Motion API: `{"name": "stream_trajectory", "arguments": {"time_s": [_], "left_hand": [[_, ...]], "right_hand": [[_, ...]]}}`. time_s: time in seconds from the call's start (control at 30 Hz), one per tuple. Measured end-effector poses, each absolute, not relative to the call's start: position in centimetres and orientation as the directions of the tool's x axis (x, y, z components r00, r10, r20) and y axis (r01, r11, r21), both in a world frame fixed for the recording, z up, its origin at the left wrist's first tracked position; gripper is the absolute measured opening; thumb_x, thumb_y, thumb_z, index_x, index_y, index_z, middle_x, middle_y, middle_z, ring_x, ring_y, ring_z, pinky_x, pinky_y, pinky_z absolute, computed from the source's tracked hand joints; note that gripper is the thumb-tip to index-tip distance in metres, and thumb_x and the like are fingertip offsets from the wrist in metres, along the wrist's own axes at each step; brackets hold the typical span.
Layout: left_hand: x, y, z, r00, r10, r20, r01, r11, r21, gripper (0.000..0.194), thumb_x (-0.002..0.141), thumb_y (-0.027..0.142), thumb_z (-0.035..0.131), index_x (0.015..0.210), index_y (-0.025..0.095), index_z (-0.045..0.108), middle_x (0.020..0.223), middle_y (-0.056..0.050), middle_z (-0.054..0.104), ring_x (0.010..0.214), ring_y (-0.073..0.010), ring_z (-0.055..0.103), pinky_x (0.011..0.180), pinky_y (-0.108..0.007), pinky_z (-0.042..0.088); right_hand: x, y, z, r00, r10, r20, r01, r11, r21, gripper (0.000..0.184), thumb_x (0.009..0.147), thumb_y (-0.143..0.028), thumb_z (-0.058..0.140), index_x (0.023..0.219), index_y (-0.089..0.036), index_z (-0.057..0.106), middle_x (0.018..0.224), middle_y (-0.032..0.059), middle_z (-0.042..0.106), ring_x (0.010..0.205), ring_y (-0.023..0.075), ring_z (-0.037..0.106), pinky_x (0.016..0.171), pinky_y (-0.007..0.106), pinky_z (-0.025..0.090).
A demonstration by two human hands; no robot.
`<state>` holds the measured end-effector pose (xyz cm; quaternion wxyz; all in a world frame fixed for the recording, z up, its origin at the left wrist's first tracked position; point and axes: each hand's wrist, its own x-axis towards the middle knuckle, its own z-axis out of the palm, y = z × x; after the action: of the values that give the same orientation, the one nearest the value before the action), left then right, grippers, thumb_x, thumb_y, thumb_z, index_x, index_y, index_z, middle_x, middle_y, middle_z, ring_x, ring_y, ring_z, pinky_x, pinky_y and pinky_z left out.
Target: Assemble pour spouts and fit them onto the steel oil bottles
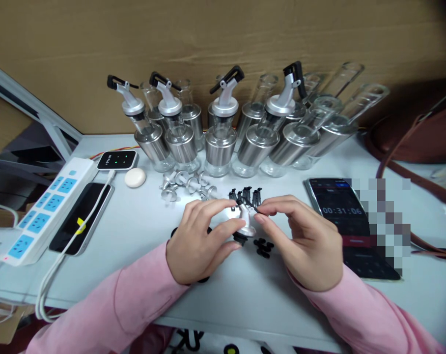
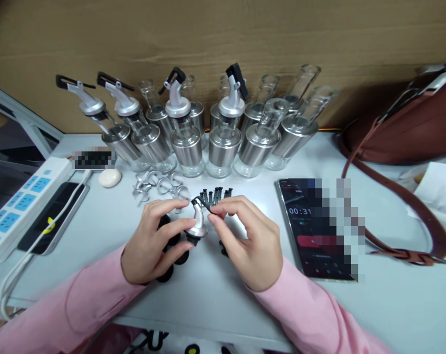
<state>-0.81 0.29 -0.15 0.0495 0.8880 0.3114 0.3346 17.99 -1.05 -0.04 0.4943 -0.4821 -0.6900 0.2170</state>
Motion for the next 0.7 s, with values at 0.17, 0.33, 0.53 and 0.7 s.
{"name": "stream_trajectory", "arguments": {"time_s": [0.17,0.33,0.53,0.7], "left_hand": [[-0.85,0.42,-0.2,0.628,0.578,0.521,0.529,-0.808,0.26,0.02,0.095,0.027,0.035,0.109,0.017,0.047,0.13,-0.021,0.045,0.113,-0.0267,0.048,0.085,-0.04,0.038],[-0.87,0.44,-0.07,0.653,0.573,0.495,0.513,-0.815,0.267,0.021,0.096,0.028,0.033,0.108,0.016,0.046,0.132,-0.022,0.046,0.115,-0.0259,0.049,0.086,-0.039,0.036],[-0.84,0.37,-0.02,0.638,0.582,0.504,0.51,-0.81,0.29,0.022,0.097,0.031,0.033,0.106,0.015,0.046,0.128,-0.021,0.051,0.114,-0.024,0.05,0.088,-0.038,0.035],[-0.89,0.33,-0.12,0.62,0.591,0.516,0.497,-0.805,0.325,0.022,0.097,0.032,0.032,0.107,0.016,0.043,0.128,-0.02,0.051,0.115,-0.0235,0.049,0.089,-0.039,0.036]], "right_hand": [[18.06,-1.18,0.02,-0.044,0.884,0.466,0.456,0.433,-0.777,0.016,0.08,-0.008,0.06,0.087,-0.022,0.059,0.081,0.0024,0.063,0.076,0.0162,0.06,0.067,0.031,0.048],[18.03,-1.12,0.04,-0.055,0.881,0.469,0.452,0.441,-0.775,0.016,0.08,-0.007,0.059,0.088,-0.022,0.059,0.082,0.0018,0.063,0.074,0.0152,0.06,0.067,0.03,0.048],[17.99,-1.12,0.1,-0.066,0.876,0.477,0.45,0.453,-0.769,0.016,0.081,-0.008,0.059,0.088,-0.022,0.058,0.08,0.0019,0.062,0.073,0.0151,0.059,0.066,0.03,0.047],[18.07,-1.19,0.22,-0.134,0.872,0.471,0.447,0.478,-0.756,0.021,0.08,-0.02,0.064,0.1,-0.021,0.056,0.084,0.0039,0.061,0.076,0.0173,0.057,0.068,0.032,0.047]]}}
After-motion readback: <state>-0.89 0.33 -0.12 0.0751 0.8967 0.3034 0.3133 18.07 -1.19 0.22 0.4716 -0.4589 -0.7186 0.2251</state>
